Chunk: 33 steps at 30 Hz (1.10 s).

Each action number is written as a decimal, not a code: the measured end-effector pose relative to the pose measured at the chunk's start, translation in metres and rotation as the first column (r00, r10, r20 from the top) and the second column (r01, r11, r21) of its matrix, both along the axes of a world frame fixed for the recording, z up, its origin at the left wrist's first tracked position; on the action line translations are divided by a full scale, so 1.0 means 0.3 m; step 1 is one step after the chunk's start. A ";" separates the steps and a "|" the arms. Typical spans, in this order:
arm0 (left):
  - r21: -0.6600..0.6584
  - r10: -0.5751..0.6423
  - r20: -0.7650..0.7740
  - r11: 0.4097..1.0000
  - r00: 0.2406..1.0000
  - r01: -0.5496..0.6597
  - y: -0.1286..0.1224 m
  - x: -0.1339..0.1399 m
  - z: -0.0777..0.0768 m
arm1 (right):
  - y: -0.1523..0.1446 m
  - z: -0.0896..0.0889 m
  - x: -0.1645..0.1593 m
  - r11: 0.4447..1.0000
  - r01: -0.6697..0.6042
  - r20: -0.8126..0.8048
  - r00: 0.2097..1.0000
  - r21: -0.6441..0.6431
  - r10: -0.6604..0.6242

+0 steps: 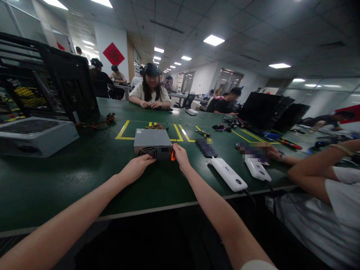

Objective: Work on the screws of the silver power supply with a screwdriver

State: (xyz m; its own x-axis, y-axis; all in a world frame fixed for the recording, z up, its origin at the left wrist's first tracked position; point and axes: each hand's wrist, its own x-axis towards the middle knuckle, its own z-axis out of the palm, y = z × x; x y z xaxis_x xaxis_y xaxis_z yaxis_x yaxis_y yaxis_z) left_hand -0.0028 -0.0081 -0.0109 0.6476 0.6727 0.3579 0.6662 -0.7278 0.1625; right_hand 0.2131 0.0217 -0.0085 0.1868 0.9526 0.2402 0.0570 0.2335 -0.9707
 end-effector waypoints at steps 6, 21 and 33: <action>0.020 0.054 0.332 0.998 0.942 -0.064 -0.011 -0.019 0.040 | 0.024 -0.005 0.008 0.999 -0.002 0.023 1.000 -0.037 0.003; 0.031 0.324 0.605 0.903 0.727 -0.429 0.021 -0.091 0.044 | -0.028 0.033 0.012 0.999 -0.017 -0.050 0.999 -0.049 0.015; -0.094 0.355 0.654 0.915 0.668 -0.393 0.066 -0.150 0.046 | -0.039 0.041 -0.001 0.998 -0.040 -0.125 0.992 -0.052 0.034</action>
